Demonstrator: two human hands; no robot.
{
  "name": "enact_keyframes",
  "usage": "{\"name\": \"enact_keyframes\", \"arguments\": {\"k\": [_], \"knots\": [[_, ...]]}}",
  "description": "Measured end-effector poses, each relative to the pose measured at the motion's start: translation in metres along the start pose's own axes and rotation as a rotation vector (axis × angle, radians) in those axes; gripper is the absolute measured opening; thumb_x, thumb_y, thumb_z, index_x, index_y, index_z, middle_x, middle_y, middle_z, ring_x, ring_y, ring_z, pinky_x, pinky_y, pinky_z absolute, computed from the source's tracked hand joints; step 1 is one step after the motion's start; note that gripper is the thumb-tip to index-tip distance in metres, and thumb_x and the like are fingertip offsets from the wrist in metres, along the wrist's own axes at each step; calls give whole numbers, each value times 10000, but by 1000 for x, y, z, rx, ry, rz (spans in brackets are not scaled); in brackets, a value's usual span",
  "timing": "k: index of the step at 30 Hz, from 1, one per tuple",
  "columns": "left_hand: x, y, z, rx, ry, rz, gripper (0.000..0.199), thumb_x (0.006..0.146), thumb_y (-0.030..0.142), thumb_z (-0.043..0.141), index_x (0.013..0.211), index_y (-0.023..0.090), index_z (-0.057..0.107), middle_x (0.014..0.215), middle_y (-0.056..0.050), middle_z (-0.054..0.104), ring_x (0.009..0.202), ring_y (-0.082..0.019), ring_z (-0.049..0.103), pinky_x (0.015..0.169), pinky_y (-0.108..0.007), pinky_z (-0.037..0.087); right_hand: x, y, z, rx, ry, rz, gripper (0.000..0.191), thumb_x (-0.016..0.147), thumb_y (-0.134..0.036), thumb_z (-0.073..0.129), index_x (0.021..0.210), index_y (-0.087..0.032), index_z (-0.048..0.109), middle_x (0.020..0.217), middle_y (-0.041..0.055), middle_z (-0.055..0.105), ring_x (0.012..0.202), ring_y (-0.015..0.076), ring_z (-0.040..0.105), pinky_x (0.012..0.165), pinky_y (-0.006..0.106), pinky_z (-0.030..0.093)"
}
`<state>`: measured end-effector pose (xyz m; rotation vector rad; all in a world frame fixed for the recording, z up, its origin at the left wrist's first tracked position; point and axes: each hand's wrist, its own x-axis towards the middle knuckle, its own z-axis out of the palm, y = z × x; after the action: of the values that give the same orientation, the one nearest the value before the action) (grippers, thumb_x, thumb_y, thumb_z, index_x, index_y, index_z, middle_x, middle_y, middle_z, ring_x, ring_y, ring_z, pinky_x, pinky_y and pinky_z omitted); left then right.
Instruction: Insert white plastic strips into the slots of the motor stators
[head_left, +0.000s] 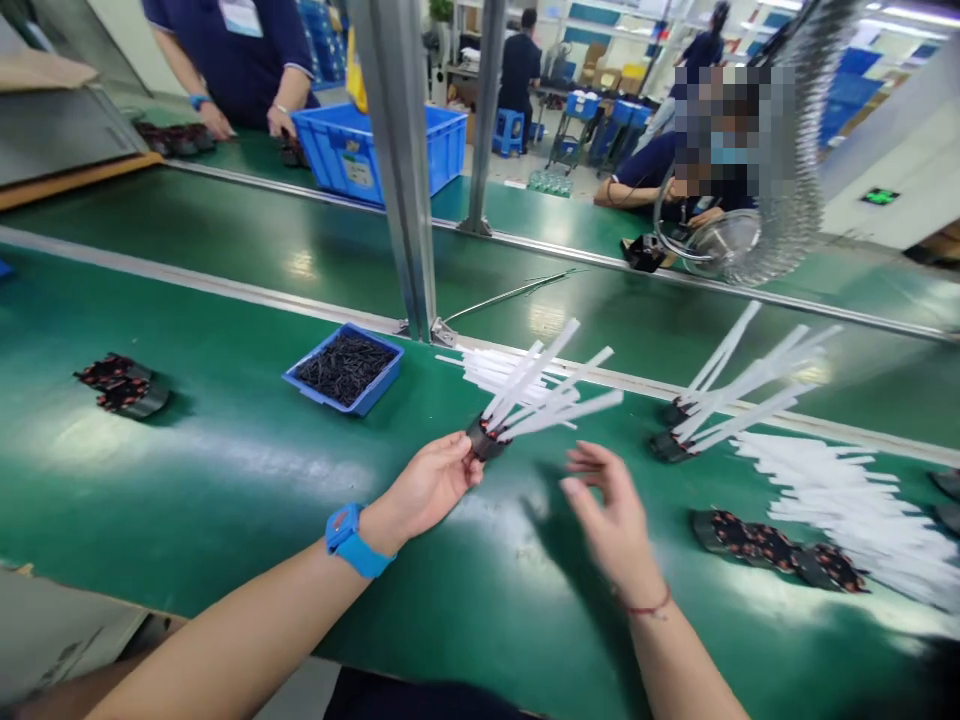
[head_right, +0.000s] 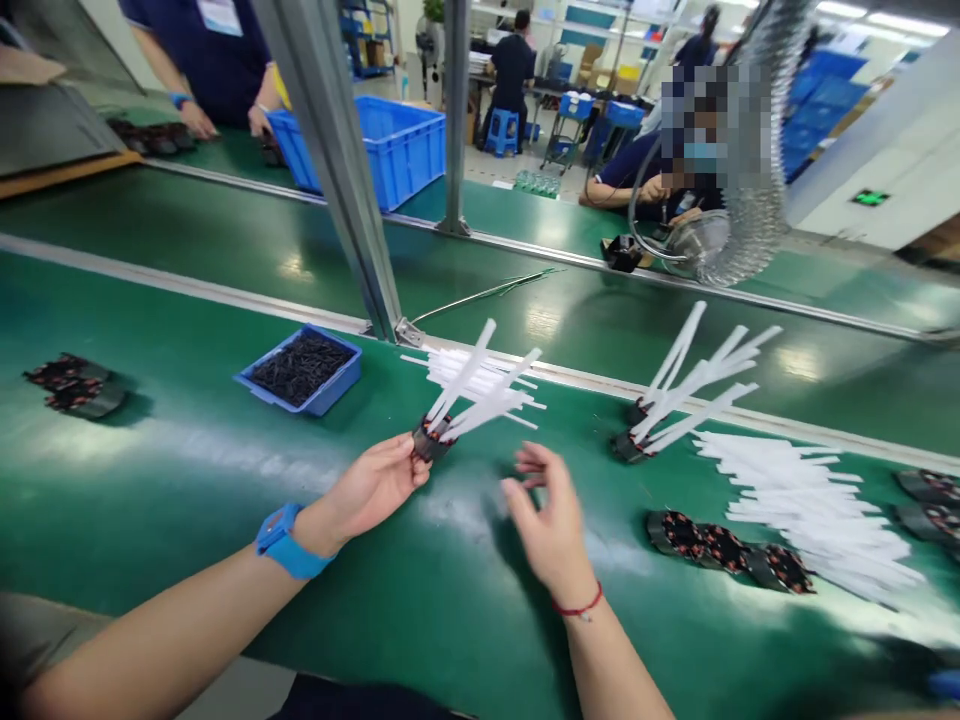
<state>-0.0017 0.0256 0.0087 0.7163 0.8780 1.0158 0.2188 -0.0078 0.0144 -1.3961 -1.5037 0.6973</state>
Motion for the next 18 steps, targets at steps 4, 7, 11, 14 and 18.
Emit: {"name": "enact_keyframes", "arguments": {"k": [4, 7, 11, 14, 18], "knots": [[-13, -12, 12, -81, -256, -283, 217, 753, 317, 684, 787, 110, 626, 698, -30, 551, 564, -81, 493, 524, -219, 404, -8, -22, 11, -95, -422, -130, 368, 787, -358, 632, 1141, -272, 580, 1189, 83, 588, 1083, 262, 542, 940, 376, 446], [-15, -17, 16, -50, -229, -340, 215, 817, 309, 632, 918, 120, 651, 854, -74, 619, 692, -115, 559, 629, -241, 454, -1, -27, 3, -291, -383, -126, 347, 808, -393, 596, 1122, -246, 571, 1082, 75, 626, 970, 239, 569, 888, 344, 454], [-9, -10, 14, 35, -97, -279, 225, 827, 326, 622, 980, 161, 632, 973, -66, 608, 739, -119, 554, 668, -252, 451, 16, -8, -28, -716, -235, 41, 278, 813, -371, 573, 1021, -187, 589, 973, 109, 602, 891, 268, 536, 814, 392, 431], [-8, -3, 14, 96, -83, -269, 216, 807, 336, 645, 935, 162, 628, 933, -53, 591, 724, -118, 531, 648, -253, 441, 24, 13, -51, -856, -61, 213, 325, 808, -298, 565, 1088, -132, 564, 997, 157, 543, 893, 286, 540, 763, 395, 441], [-12, 0, 14, 172, -121, -291, 218, 827, 351, 620, 954, 174, 619, 957, -56, 578, 744, -129, 518, 666, -271, 442, 29, 24, -72, -929, 293, 276, 547, 785, -169, 519, 1310, -91, 386, 1176, 199, 442, 956, 285, 543, 780, 389, 460]]}}
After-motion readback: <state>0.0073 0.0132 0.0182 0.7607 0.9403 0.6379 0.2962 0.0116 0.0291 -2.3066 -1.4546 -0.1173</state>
